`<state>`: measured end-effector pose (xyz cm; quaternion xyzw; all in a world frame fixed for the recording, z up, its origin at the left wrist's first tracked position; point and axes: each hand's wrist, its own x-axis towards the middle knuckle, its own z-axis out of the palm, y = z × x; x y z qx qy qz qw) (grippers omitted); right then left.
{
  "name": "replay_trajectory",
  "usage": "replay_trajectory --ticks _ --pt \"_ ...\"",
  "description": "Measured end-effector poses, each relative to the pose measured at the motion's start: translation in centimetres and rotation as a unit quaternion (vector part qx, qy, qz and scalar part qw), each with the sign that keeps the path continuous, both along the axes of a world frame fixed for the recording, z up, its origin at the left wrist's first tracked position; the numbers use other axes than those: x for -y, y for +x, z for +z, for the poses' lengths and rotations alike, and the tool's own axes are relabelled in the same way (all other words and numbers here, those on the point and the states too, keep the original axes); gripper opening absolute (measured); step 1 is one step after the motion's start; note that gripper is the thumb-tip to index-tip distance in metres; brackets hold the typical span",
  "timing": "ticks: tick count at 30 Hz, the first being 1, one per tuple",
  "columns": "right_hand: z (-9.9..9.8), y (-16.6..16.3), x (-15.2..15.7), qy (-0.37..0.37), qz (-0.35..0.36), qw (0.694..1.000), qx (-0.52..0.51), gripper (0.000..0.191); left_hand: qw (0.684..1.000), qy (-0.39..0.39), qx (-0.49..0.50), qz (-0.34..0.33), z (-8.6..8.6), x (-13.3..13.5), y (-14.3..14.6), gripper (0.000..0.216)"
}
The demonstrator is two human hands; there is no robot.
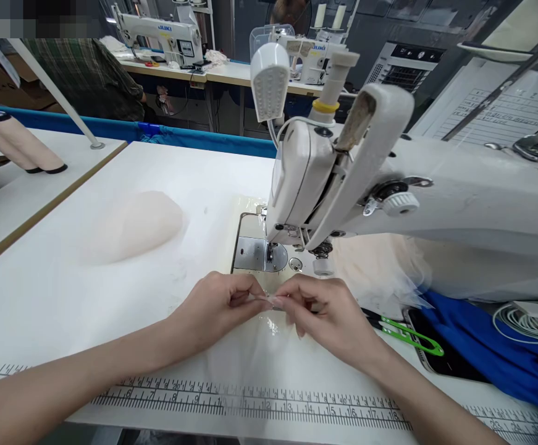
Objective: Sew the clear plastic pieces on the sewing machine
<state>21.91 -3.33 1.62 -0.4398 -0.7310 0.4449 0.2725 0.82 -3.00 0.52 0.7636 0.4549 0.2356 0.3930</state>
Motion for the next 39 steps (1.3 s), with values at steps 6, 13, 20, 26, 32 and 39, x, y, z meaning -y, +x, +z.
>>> replay_trajectory --ticks 6,13,20,26,32,39 --pt "-0.7 -0.7 -0.6 -0.016 -0.037 0.995 0.09 0.018 0.992 0.069 -0.107 -0.002 -0.7 -0.8 0.3 0.018" --pt "-2.5 -1.4 -1.3 0.133 -0.092 0.965 0.208 0.014 0.94 0.279 -0.194 0.027 -1.5 -0.8 0.4 0.028" --pt "-2.9 -1.5 -1.8 0.146 -0.117 0.961 0.203 0.017 0.835 0.504 -0.22 -0.03 -1.5 0.5 0.4 0.014" --pt "-3.1 -0.5 -1.5 0.288 -0.12 0.904 0.291 0.025 0.844 0.467 -0.259 -0.057 -1.9 1.3 0.1 0.029" --pt "-2.8 -0.2 -0.4 0.435 -0.085 0.817 0.369 0.027 0.852 0.463 -0.236 -0.055 -1.9 -0.1 0.4 0.026" --pt "-2.8 -0.4 -0.4 0.44 -0.075 0.783 0.433 0.03 0.843 0.458 -0.279 -0.039 -2.0 0.0 0.4 0.033"
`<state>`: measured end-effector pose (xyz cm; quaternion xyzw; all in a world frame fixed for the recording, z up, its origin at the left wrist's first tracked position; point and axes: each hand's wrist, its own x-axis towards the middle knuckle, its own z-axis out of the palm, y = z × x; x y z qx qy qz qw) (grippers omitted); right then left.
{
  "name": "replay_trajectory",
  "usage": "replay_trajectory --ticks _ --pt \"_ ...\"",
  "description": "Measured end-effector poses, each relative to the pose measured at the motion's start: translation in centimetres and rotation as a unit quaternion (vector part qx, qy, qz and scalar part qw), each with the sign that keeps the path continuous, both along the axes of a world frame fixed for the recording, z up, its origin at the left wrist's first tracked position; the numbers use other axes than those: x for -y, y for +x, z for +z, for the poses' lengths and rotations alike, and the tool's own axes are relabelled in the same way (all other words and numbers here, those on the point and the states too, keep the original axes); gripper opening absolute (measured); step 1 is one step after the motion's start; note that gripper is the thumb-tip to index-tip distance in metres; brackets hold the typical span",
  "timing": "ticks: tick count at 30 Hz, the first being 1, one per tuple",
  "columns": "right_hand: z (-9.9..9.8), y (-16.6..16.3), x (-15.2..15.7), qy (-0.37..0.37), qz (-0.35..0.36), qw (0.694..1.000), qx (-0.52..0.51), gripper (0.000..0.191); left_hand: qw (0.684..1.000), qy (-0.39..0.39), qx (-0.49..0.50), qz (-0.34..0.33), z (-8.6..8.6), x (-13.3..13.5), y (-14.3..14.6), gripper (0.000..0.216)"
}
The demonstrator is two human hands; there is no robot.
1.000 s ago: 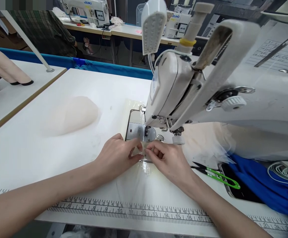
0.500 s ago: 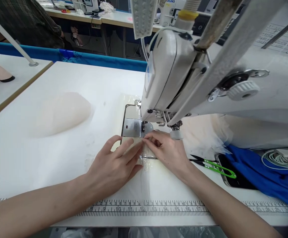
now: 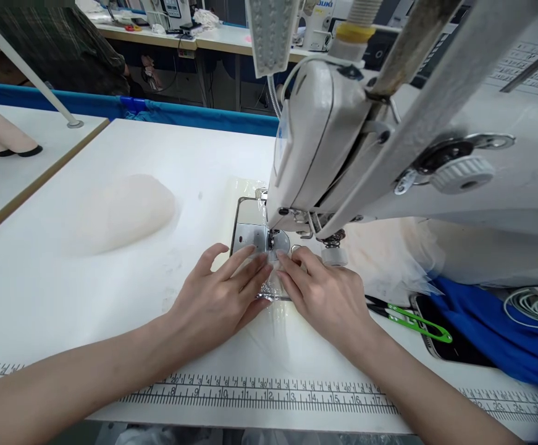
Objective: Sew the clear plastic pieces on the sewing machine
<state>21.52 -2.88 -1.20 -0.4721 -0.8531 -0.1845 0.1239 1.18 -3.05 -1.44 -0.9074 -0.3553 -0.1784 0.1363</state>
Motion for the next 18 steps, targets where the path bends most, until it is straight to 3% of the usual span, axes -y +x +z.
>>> replay_trajectory --ticks 18 --pt "-0.2 0.1 -0.8 -0.019 -0.056 0.998 0.036 0.037 1.0 -0.009 0.015 0.008 -0.3 -1.1 0.3 0.032"
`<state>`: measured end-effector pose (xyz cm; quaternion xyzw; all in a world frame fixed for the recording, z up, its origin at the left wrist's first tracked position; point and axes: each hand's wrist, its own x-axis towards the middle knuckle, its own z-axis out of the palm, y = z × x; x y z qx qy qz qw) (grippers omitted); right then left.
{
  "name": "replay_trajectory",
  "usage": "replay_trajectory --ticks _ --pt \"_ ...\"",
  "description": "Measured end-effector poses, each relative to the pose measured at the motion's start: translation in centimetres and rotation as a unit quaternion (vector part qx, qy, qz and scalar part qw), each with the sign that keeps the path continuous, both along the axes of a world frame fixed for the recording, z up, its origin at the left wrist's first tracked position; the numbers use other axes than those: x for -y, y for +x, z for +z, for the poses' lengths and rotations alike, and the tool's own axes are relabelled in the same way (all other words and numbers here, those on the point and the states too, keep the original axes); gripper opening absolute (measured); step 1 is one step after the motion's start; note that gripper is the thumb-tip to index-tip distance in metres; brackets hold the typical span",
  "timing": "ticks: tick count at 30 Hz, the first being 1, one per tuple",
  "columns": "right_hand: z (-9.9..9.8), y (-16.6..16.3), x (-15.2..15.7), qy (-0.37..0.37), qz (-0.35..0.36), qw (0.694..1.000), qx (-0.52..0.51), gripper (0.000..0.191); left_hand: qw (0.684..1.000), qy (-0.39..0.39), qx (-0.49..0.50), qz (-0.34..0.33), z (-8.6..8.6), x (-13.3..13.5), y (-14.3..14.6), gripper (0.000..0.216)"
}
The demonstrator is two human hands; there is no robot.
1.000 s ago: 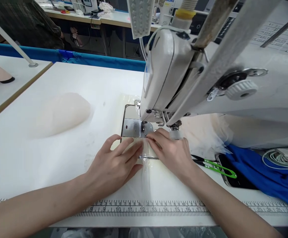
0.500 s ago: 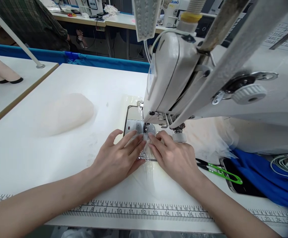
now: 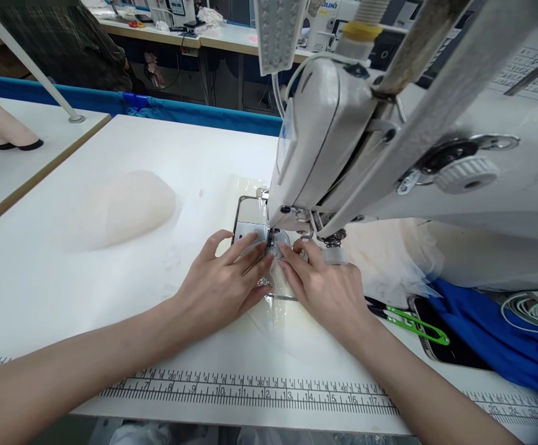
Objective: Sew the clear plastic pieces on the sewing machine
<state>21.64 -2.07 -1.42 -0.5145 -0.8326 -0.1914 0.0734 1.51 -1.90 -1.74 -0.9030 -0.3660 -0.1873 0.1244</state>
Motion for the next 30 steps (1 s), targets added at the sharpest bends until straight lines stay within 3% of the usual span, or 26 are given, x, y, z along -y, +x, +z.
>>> replay_trajectory --ticks 19,24,27,30 --pt "0.1 0.0 -0.2 -0.008 -0.003 1.0 0.014 0.036 0.999 -0.025 0.027 0.001 0.0 -0.5 -0.2 0.033" --pt "0.7 0.5 0.3 -0.006 0.009 1.0 -0.024 0.035 0.999 -0.025 0.024 0.002 0.4 -0.1 -0.2 0.034" --pt "2.1 1.0 0.9 -0.072 0.017 0.994 -0.084 0.027 1.0 -0.014 0.019 -0.002 1.6 0.4 -0.8 0.03" --pt "3.8 1.4 1.4 -0.254 0.05 0.954 -0.148 0.014 0.995 -0.084 -0.016 -0.055 2.9 0.7 -1.8 0.028"
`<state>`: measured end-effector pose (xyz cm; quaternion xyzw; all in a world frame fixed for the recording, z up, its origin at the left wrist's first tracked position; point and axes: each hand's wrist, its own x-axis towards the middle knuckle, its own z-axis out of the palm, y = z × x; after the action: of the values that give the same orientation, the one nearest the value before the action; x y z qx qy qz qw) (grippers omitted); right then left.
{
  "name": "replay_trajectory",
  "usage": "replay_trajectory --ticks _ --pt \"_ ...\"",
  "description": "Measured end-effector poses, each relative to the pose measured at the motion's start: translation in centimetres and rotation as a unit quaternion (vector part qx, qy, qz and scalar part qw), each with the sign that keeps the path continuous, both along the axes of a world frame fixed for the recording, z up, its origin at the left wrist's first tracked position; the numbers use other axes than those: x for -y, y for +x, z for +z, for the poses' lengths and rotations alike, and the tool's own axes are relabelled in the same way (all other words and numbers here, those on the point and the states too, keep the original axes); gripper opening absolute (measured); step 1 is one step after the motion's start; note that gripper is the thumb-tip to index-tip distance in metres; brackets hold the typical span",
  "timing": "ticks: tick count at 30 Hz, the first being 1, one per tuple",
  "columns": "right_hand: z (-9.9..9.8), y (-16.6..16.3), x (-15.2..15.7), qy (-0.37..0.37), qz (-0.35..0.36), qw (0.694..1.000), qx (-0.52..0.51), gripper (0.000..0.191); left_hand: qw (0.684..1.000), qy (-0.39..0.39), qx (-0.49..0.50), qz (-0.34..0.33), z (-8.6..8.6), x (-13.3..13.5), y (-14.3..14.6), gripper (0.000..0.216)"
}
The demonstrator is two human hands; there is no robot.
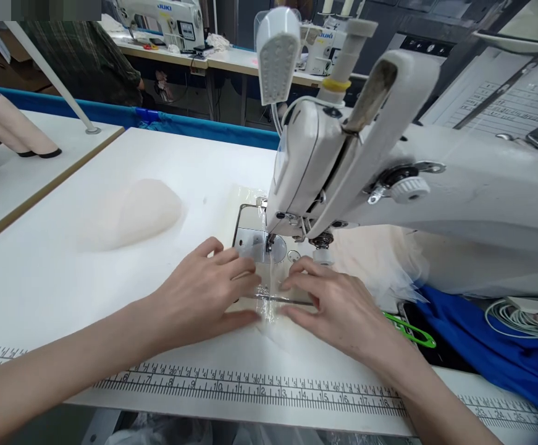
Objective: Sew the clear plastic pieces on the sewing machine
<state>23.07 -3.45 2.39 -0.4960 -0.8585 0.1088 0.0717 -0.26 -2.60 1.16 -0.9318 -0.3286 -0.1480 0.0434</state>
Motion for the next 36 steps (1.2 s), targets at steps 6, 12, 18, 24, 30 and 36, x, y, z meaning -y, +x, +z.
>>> replay_trajectory --ticks 6,12,18,24,30,36 --pt "0.9 0.7 0.1 -0.147 0.009 0.982 -0.119 0.017 0.996 -0.056 -0.017 -0.06 0.7 0.1 -0.3 0.022" --pt "1.0 0.8 0.3 -0.14 -0.03 0.975 -0.17 0.017 0.985 -0.169 0.01 0.041 1.9 0.1 0.8 0.026" --pt "-0.6 -0.5 0.2 0.049 0.011 0.997 -0.066 0.021 0.987 -0.156 -0.018 0.033 1.8 -2.4 2.0 0.031" --pt "-1.3 -0.3 -0.6 0.143 -0.059 0.984 -0.088 0.027 0.958 -0.286 0.025 0.013 2.1 -5.0 2.1 0.026" --pt "-0.8 -0.2 -0.5 0.091 -0.054 0.99 -0.095 0.025 0.929 -0.355 0.095 -0.027 2.1 -4.6 1.4 0.044" --pt "-1.3 -0.3 0.1 0.159 0.072 0.982 -0.068 0.017 0.992 -0.043 0.061 -0.104 -0.7 -1.5 1.2 0.028"
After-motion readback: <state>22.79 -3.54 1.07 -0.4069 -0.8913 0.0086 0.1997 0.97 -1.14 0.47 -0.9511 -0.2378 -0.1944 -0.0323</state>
